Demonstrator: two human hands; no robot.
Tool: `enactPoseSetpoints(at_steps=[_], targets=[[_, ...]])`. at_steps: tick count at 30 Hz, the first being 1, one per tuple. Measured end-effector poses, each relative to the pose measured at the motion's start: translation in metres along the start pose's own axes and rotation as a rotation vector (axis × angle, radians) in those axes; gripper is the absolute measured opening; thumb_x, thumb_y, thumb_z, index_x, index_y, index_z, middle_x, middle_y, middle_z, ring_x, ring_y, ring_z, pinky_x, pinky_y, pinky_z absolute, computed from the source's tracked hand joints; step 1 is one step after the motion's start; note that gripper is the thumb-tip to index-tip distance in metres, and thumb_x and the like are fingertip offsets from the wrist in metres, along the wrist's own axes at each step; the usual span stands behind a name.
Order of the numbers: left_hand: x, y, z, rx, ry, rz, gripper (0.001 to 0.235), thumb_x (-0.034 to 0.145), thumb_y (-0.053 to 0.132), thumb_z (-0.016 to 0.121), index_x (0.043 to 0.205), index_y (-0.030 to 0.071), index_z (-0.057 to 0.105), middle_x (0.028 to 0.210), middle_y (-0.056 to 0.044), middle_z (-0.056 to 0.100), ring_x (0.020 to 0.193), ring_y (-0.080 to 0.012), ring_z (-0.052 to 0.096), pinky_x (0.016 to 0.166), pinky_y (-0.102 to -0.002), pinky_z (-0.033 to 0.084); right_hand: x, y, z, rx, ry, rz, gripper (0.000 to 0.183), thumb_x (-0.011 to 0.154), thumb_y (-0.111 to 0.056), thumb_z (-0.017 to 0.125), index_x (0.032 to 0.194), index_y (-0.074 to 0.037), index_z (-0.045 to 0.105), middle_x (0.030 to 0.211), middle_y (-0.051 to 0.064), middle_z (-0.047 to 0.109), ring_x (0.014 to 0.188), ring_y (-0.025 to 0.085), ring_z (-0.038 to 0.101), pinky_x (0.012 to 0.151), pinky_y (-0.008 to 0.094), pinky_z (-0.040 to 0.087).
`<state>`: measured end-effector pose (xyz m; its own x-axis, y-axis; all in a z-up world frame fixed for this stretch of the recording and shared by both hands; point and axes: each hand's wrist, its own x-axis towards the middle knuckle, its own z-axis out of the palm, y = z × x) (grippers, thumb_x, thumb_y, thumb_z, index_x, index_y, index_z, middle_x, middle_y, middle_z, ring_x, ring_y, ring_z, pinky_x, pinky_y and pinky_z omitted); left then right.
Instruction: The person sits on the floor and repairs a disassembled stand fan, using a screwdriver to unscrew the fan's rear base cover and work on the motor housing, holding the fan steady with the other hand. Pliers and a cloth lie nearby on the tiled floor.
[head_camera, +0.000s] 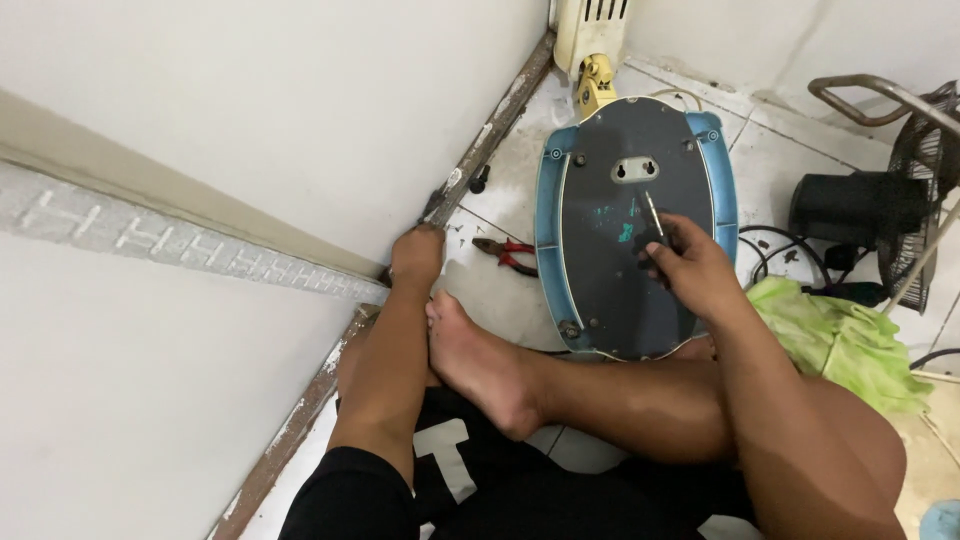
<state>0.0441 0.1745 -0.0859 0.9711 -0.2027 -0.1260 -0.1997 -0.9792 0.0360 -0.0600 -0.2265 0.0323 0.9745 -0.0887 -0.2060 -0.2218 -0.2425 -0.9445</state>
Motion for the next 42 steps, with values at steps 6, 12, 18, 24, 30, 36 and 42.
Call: enactPoseSetpoints(at_steps=[6, 12, 18, 24, 30, 36, 42], targets=[[0.001, -0.001, 0.009, 0.168, -0.062, -0.014, 0.013, 0.094, 0.008, 0.063, 0.087, 0.01, 0.073, 0.085, -0.009, 0.073, 0.08, -0.0199, 0.074, 0.071, -0.032, 0.06, -0.001, -0.004, 0.0, -0.037, -0.012, -0.004, 0.04, 0.102, 0.0, 0.057, 0.141, 0.009, 0.053, 0.095, 0.028, 0.066, 0.076, 0.03, 0.066, 0.056, 0.037, 0.053], [-0.001, -0.005, 0.01, 0.149, -0.093, -0.059, 0.014, 0.092, 0.004, 0.064, 0.082, 0.008, 0.073, 0.08, -0.011, 0.073, 0.077, -0.0225, 0.075, 0.067, -0.034, 0.061, -0.002, -0.005, 0.0, -0.042, 0.004, -0.002, 0.041, 0.1, 0.0, 0.058, 0.141, 0.006, 0.056, 0.099, 0.029, 0.067, 0.077, 0.031, 0.067, 0.058, 0.037, 0.053], [-0.034, 0.002, -0.068, -0.328, 0.008, -0.151, 0.025, 0.097, 0.003, 0.054, 0.111, 0.003, 0.075, 0.1, -0.02, 0.075, 0.095, -0.0356, 0.073, 0.082, -0.045, 0.06, -0.009, -0.02, -0.016, -0.213, 0.063, -0.019, 0.051, 0.092, 0.007, 0.063, 0.143, 0.005, 0.06, 0.107, 0.035, 0.067, 0.084, 0.044, 0.071, 0.066, 0.051, 0.055], [-0.03, -0.006, -0.049, -0.435, 0.245, -0.051, 0.026, 0.086, 0.019, 0.068, 0.109, 0.015, 0.077, 0.109, -0.007, 0.074, 0.095, -0.0308, 0.067, 0.084, -0.04, 0.053, -0.021, -0.051, -0.008, 0.062, 0.073, 0.027, 0.049, 0.099, 0.008, 0.051, 0.145, -0.004, 0.058, 0.098, 0.008, 0.063, 0.071, 0.014, 0.055, 0.064, 0.025, 0.045], [-0.006, 0.018, -0.021, -0.356, -0.115, 0.152, 0.028, 0.084, 0.011, 0.058, 0.104, 0.014, 0.077, 0.108, -0.009, 0.074, 0.097, -0.0338, 0.067, 0.087, -0.042, 0.053, -0.018, -0.038, -0.011, 0.068, 0.082, 0.035, 0.049, 0.099, 0.007, 0.051, 0.147, -0.003, 0.057, 0.103, 0.01, 0.065, 0.074, 0.016, 0.056, 0.066, 0.026, 0.047], [0.008, 0.012, 0.012, -0.281, -0.148, 0.152, 0.032, 0.087, 0.012, 0.053, 0.109, 0.013, 0.076, 0.113, -0.008, 0.074, 0.101, -0.0356, 0.067, 0.089, -0.045, 0.053, -0.012, -0.025, -0.013, 0.107, 0.068, 0.03, 0.046, 0.099, 0.006, 0.051, 0.144, -0.004, 0.058, 0.1, 0.009, 0.063, 0.076, 0.015, 0.057, 0.067, 0.026, 0.047], [0.009, 0.006, 0.019, -0.285, 0.049, 0.191, 0.023, 0.087, 0.008, 0.054, 0.102, 0.006, 0.071, 0.117, -0.01, 0.069, 0.104, -0.0358, 0.065, 0.091, -0.044, 0.052, -0.006, -0.018, -0.012, 0.061, 0.041, 0.005, 0.046, 0.097, 0.008, 0.052, 0.142, 0.0, 0.059, 0.1, 0.01, 0.065, 0.074, 0.016, 0.057, 0.067, 0.026, 0.047]])
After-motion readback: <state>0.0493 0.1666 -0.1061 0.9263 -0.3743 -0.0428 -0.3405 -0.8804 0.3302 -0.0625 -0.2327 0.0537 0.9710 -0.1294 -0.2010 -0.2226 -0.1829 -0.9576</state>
